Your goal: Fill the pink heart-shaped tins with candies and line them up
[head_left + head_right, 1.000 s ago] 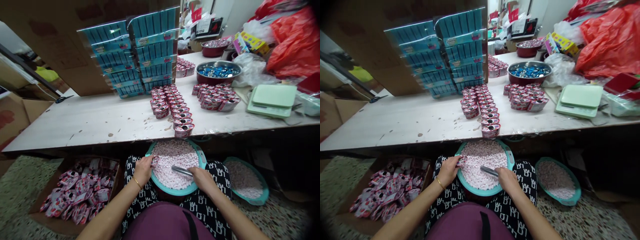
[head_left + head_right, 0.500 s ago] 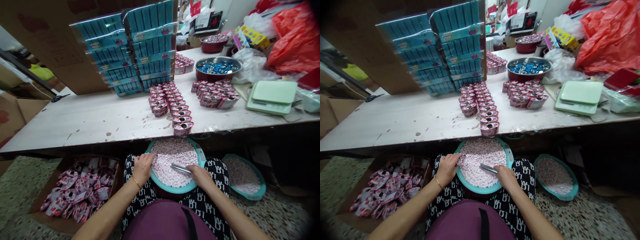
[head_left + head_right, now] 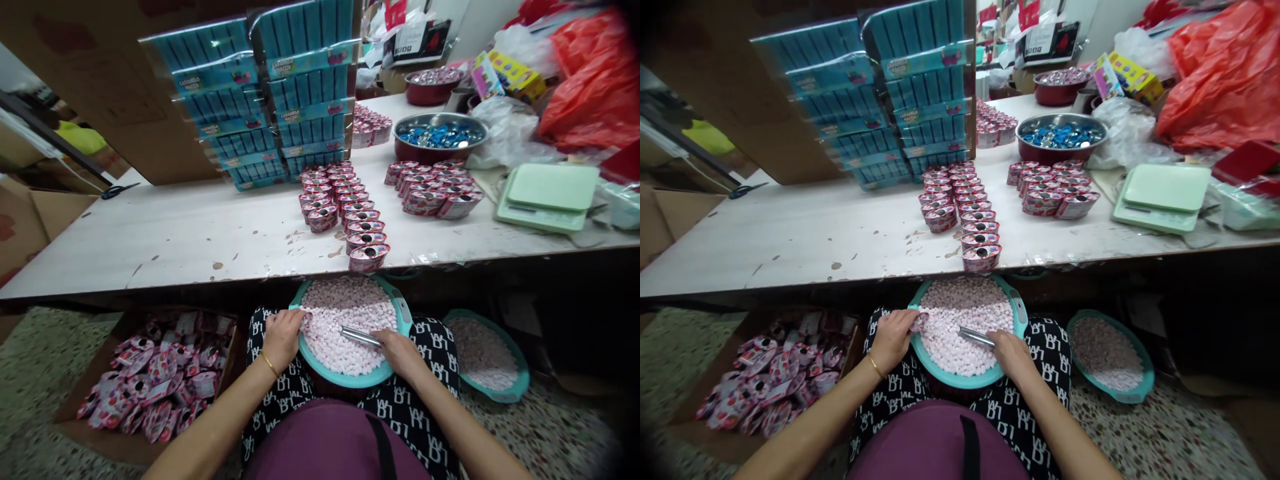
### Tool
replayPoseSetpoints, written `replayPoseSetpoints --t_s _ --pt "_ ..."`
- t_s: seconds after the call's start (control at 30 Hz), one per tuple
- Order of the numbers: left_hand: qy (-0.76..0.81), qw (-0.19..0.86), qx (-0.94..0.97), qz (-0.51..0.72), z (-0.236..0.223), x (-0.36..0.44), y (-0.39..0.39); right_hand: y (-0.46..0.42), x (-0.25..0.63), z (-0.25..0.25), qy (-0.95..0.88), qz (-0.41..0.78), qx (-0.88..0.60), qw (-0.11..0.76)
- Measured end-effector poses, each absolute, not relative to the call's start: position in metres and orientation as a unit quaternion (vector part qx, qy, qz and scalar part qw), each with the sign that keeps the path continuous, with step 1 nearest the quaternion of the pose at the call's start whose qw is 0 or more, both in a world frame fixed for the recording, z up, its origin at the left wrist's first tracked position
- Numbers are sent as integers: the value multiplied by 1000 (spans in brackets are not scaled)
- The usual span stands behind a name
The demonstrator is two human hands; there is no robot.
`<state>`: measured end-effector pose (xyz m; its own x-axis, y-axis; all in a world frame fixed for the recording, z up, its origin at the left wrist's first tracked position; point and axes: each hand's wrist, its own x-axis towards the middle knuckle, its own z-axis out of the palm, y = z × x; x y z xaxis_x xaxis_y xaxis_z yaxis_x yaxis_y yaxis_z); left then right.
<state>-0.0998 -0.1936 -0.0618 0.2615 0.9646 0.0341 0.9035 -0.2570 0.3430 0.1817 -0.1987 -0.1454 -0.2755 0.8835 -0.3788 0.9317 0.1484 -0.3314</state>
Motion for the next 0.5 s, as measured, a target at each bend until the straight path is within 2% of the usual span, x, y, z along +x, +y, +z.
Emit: replayPoseSetpoints --t_s 0.2,0.5 --pt "581 182 768 199 -71 -108 -192 -198 180 -145 753 -264 601 48" --pt "551 343 603 464 -52 -92 -173 -199 181 -145 744 -279 606 25"
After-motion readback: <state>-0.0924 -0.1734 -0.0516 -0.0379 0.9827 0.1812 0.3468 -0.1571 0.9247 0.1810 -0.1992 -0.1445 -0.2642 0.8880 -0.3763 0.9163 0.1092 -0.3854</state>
